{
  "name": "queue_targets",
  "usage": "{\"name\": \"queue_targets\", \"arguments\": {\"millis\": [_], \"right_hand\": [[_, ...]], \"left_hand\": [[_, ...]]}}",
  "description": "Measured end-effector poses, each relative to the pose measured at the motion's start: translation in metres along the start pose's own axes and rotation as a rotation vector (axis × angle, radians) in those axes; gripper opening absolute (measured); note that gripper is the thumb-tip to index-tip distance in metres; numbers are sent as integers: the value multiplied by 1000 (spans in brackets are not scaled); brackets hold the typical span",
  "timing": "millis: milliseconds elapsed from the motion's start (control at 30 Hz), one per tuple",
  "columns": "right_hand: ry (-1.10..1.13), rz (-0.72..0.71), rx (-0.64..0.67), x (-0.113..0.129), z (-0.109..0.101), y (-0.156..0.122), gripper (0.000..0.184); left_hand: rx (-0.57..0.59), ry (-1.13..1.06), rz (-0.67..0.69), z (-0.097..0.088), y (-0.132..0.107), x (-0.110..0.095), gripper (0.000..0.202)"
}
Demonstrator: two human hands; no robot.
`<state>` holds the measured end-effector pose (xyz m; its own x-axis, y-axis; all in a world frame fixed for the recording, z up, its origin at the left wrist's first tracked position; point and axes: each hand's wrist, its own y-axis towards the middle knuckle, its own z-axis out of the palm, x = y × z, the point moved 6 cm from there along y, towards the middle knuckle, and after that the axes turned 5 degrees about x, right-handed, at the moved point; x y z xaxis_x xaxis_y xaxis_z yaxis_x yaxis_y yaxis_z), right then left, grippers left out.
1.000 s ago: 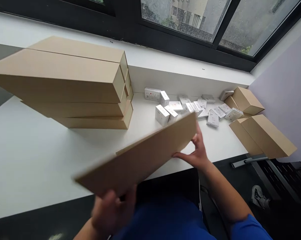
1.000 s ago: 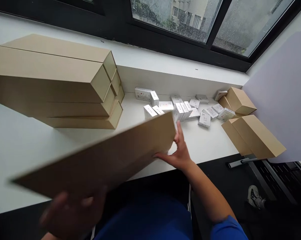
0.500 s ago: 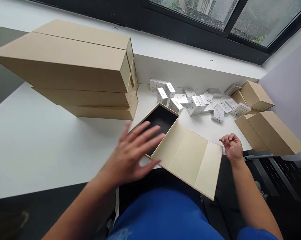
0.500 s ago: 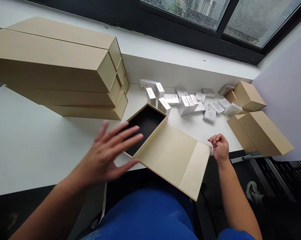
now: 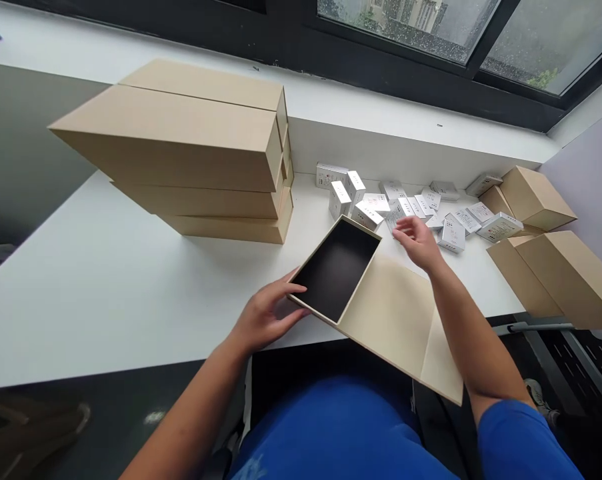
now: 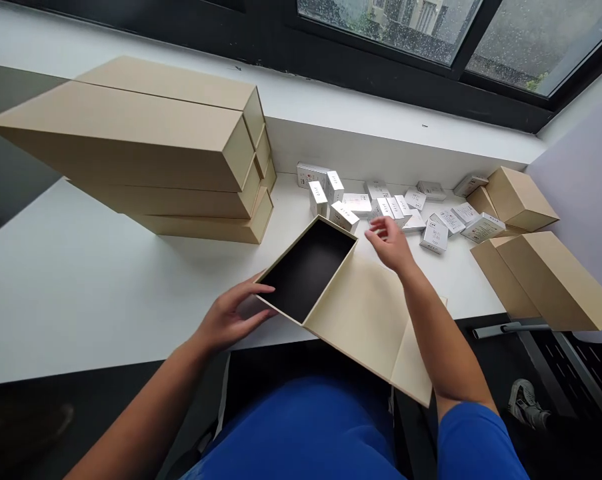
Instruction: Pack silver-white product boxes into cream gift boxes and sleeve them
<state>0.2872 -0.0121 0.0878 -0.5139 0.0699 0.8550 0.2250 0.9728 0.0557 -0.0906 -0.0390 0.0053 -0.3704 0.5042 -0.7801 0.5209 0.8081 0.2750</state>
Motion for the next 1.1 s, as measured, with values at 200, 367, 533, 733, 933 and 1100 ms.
{"name": "queue_targets", "arguments": {"millis": [200,367,533,733,933,1100], "right_hand": [[-315,122,109,18,45,55,49],[-501,86,16,13,37,60,27],[-273,-110,-295,23,6,30,36],[-54,-384,-531,44,-12,-17,40],[41,-355,-617,33,-13,-44,39],[94,-294,-598,20,-2,-45,39]], "left_hand": [[109,-32,144,23,-6,-21,36],[166,-212,37,12,6,-23,73],[-40,-130,-24,-4,90,-36,54],[-97,-27,-236,31,208,0,111],[-42,-131,-452,51,241,41,107],[-209,49,-403,40,228,16,82]]}}
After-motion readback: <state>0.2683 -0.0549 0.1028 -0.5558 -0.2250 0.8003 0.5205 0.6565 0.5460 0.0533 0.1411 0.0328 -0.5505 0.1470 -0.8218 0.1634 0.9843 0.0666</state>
